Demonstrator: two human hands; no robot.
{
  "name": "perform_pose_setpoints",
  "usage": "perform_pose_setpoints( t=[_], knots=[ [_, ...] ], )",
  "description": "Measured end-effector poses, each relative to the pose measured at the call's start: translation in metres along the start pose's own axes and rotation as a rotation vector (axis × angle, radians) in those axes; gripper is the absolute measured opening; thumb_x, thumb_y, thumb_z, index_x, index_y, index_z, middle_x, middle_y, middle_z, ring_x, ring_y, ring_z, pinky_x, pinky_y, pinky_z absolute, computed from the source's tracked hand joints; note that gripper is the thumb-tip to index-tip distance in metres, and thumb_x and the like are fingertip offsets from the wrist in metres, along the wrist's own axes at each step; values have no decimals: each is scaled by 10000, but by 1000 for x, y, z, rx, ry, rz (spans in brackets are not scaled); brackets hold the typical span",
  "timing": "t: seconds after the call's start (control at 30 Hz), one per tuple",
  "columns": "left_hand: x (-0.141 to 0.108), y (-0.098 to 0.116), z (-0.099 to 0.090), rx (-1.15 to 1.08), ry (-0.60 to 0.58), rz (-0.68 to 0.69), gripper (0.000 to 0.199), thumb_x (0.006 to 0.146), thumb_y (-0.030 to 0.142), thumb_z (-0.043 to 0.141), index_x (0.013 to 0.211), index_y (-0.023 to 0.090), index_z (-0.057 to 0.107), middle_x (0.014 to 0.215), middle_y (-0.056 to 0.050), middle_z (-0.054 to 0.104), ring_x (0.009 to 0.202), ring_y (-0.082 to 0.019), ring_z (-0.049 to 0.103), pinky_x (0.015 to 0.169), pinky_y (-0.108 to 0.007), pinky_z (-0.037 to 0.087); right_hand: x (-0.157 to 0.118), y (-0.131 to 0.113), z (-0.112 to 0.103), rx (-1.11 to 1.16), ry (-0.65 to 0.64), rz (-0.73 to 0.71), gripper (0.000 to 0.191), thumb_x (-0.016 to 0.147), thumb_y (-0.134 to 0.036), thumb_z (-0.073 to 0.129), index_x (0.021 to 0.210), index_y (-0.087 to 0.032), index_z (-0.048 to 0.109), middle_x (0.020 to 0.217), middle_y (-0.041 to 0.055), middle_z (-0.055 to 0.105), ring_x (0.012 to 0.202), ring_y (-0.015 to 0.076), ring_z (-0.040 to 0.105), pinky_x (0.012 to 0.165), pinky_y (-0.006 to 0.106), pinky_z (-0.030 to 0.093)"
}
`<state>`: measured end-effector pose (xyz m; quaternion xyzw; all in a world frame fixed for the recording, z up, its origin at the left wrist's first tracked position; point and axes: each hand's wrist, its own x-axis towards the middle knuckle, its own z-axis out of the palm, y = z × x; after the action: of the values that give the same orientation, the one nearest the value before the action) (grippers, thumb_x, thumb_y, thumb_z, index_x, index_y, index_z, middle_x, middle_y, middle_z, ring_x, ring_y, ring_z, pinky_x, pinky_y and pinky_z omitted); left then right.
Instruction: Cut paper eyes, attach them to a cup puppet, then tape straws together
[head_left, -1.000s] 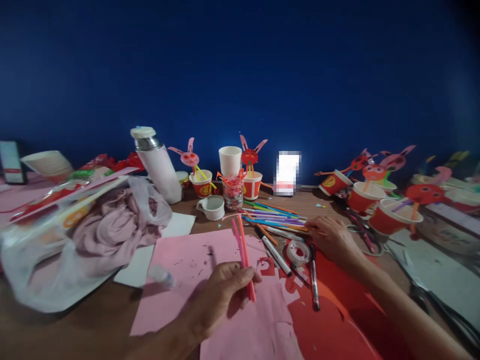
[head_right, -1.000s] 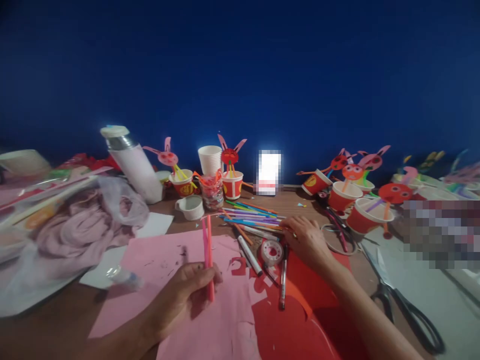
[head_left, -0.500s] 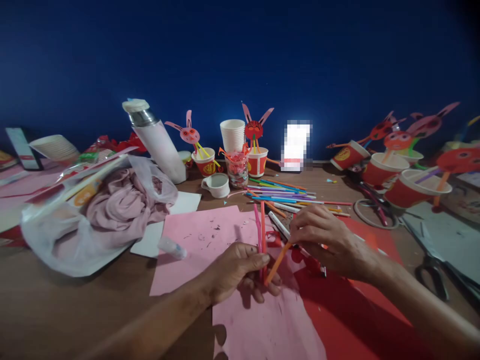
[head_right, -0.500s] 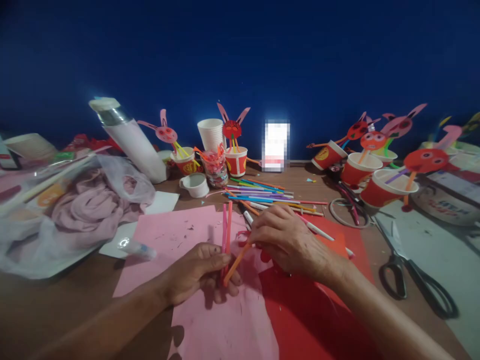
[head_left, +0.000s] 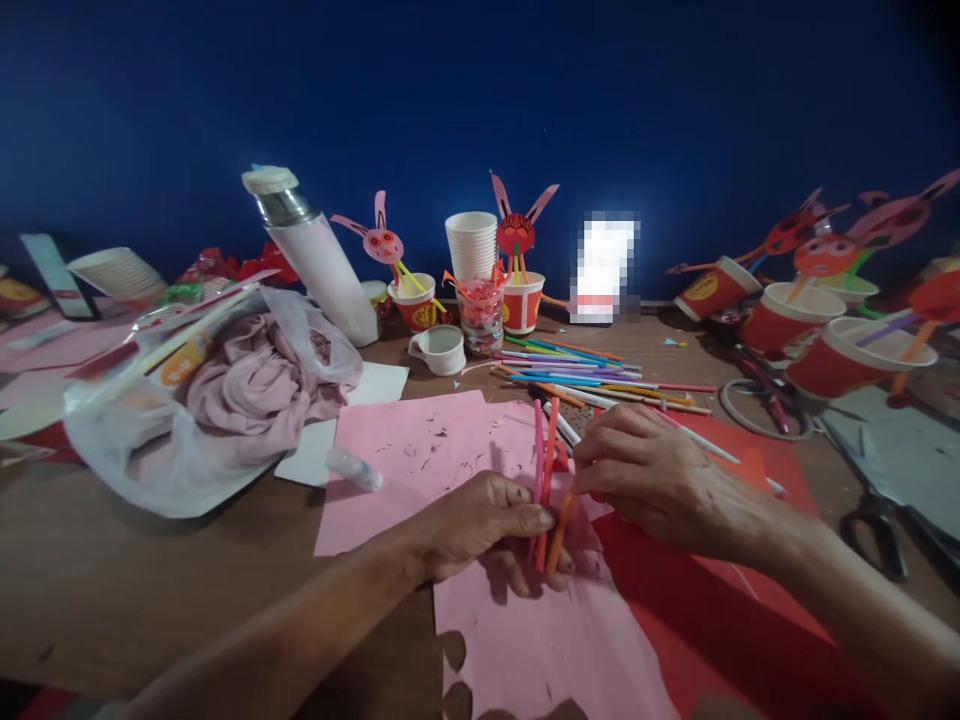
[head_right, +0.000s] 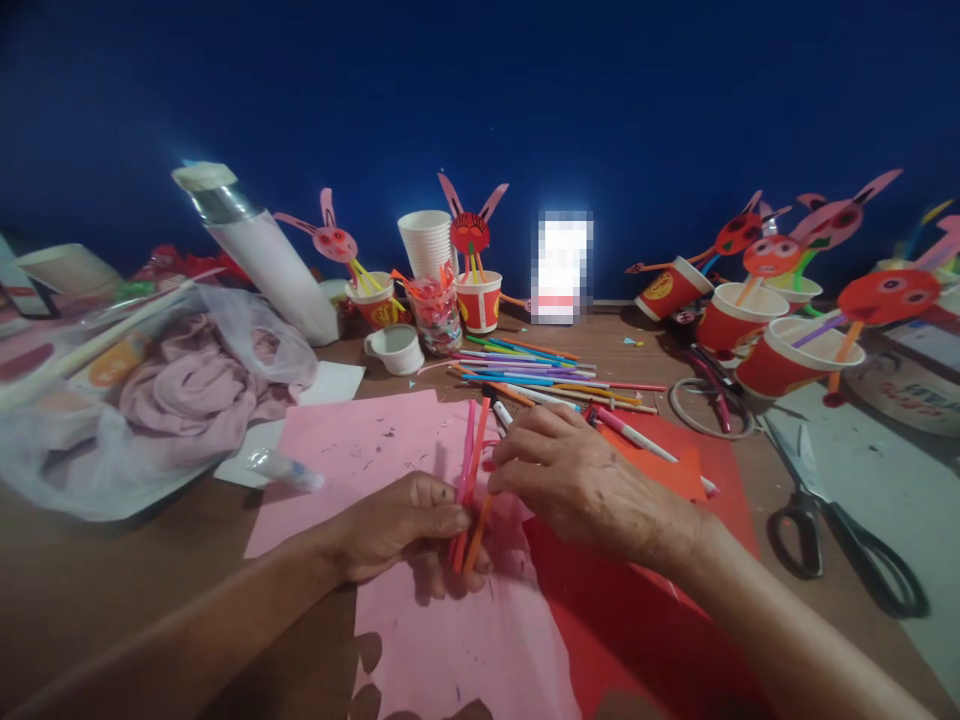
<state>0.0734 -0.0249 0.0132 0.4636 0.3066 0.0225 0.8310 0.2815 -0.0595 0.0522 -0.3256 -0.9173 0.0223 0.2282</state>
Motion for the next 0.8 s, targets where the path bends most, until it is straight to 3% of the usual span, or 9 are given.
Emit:
perform_pose_setpoints(
  t=[0.43,0.5,0.57,0.63,0.7,0.73,0.8],
  knots=[
    [1,0,5,0,59,-16,268,669,362,653,695,96,651,637,-80,679,391,-95,553,319,-149,371,-1,-7,4,-103,-83,22,238,889,-157,385,860,-246,604,902,2,625,886,151,494,804,348,328],
    [1,-2,5,22,74,-2,276,679,369,640,684,94,648,637,-81,672,409,-97,555,331,-156,392,-2,-6,7,-122,-32,13,209,889,-173,399,887,-248,594,939,6,626,924,158,490,842,363,322],
    [3,-4,6,40,112,30,295,697,379,615,676,87,648,636,-86,665,442,-103,562,345,-161,412,-4,-3,10,-151,112,49,180,872,-175,435,942,-254,581,989,18,620,959,172,486,863,374,330],
    [4,-5,6,40,170,71,306,694,382,613,692,78,651,635,-90,662,441,-99,556,346,-158,410,-5,1,14,-130,323,194,166,853,-183,460,960,-236,575,990,50,608,941,182,505,815,353,383],
    [6,-7,7,48,218,119,351,709,415,591,709,69,650,667,-110,667,442,-96,555,341,-151,393,-4,4,18,26,487,442,156,854,-227,446,928,-204,582,909,62,607,865,177,545,735,307,437],
    [7,-7,7,51,240,135,365,706,426,592,710,66,648,672,-115,667,438,-95,553,339,-150,389,-3,5,21,157,500,578,176,859,-263,429,896,-193,586,833,50,605,779,165,566,663,277,456],
    [8,-7,8,59,262,169,388,703,449,589,714,65,642,662,-111,661,428,-90,545,346,-154,387,0,5,26,470,404,781,271,869,-343,380,808,-172,582,654,4,550,556,122,542,488,219,432]
  ],
)
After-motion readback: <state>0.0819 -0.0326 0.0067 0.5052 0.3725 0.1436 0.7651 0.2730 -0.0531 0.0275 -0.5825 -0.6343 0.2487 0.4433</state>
